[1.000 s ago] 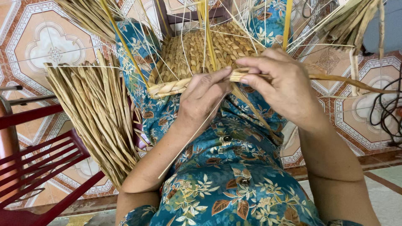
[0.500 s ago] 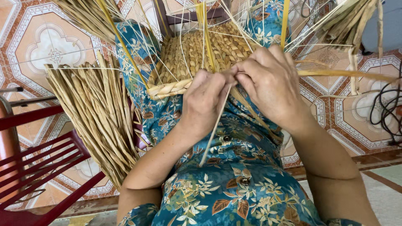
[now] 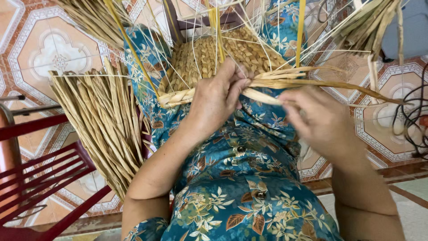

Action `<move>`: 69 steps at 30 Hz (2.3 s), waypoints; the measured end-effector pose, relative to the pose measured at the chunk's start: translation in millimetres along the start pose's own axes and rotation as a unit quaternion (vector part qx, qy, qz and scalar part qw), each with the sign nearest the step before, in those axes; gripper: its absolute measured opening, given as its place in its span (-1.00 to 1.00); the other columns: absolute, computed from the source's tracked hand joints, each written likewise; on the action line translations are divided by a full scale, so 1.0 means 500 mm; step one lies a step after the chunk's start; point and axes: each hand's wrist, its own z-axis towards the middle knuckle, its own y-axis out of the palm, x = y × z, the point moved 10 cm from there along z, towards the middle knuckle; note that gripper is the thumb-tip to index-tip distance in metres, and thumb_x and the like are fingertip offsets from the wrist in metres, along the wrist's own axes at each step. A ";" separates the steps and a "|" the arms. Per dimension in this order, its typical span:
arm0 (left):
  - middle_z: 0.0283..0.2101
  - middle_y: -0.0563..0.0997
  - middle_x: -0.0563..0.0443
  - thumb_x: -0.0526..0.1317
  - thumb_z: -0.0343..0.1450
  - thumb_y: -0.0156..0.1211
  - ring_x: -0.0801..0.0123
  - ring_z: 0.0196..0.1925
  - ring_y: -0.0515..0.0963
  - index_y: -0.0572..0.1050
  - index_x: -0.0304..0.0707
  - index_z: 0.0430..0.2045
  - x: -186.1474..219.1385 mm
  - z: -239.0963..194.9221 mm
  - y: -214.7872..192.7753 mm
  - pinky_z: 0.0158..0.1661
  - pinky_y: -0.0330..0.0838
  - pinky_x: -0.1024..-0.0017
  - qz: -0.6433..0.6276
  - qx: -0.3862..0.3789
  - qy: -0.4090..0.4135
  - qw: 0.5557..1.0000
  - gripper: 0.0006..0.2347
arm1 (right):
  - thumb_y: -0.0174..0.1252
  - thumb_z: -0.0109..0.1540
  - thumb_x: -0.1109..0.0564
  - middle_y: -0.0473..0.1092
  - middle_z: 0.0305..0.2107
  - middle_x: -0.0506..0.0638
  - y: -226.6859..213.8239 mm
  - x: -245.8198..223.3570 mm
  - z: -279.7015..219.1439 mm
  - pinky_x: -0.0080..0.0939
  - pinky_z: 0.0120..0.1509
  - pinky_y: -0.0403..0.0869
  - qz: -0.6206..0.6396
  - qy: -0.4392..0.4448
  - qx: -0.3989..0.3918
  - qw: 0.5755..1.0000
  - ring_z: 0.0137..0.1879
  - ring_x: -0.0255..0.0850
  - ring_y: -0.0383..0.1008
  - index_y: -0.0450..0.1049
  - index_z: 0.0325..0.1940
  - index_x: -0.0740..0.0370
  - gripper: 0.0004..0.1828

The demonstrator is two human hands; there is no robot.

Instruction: The person weaves a basket by hand, interlacing thin dried plant strips through a pre-formed frame. They repeatedly pull and tighten the strips to build up the basket wall.

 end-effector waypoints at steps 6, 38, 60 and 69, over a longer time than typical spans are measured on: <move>-0.33 0.67 -0.05 -0.29 0.45 0.30 0.38 -0.45 0.64 0.54 -0.24 -0.17 0.073 -0.021 0.006 -0.42 0.56 0.40 0.113 0.052 0.179 0.976 -0.87 | 0.33 0.28 0.30 0.53 -0.21 0.00 -0.094 -0.159 0.009 -0.05 0.07 0.33 -0.222 -0.238 0.186 0.927 -0.05 -0.08 0.47 0.64 -0.12 0.18 -0.88; -0.42 0.63 -0.04 -0.33 0.54 0.20 0.48 -0.55 0.64 0.46 -0.29 -0.18 0.037 -0.017 0.006 -0.53 0.51 0.48 0.025 0.026 0.129 0.991 -0.93 | 0.23 0.31 -0.08 0.41 -0.60 0.08 -0.024 -0.076 0.143 0.05 -0.36 0.37 -0.252 -0.183 -0.040 0.949 -0.42 0.06 0.48 0.49 -0.27 0.13 -0.75; -0.43 0.63 -0.08 -0.30 0.56 0.16 0.17 -0.45 0.68 0.41 -0.19 -0.15 0.036 -0.025 0.010 -0.46 0.51 0.27 0.097 0.076 0.179 0.976 -0.93 | 0.11 0.30 0.36 0.46 -0.05 0.26 0.001 -0.075 0.041 -0.19 -0.03 0.52 0.024 -0.185 0.137 0.973 -0.08 -0.03 0.55 0.39 0.33 0.45 -0.52; -0.55 0.57 -0.07 -0.32 0.57 0.12 0.22 -0.56 0.66 0.39 -0.26 -0.16 0.024 -0.007 0.008 -0.54 0.47 0.30 0.069 0.034 0.113 0.991 -0.94 | 0.11 0.45 0.38 0.52 -0.32 0.12 0.024 0.059 0.072 -0.35 -0.28 0.56 0.412 -0.096 0.149 0.894 -0.36 -0.29 0.51 0.46 0.11 0.36 -0.84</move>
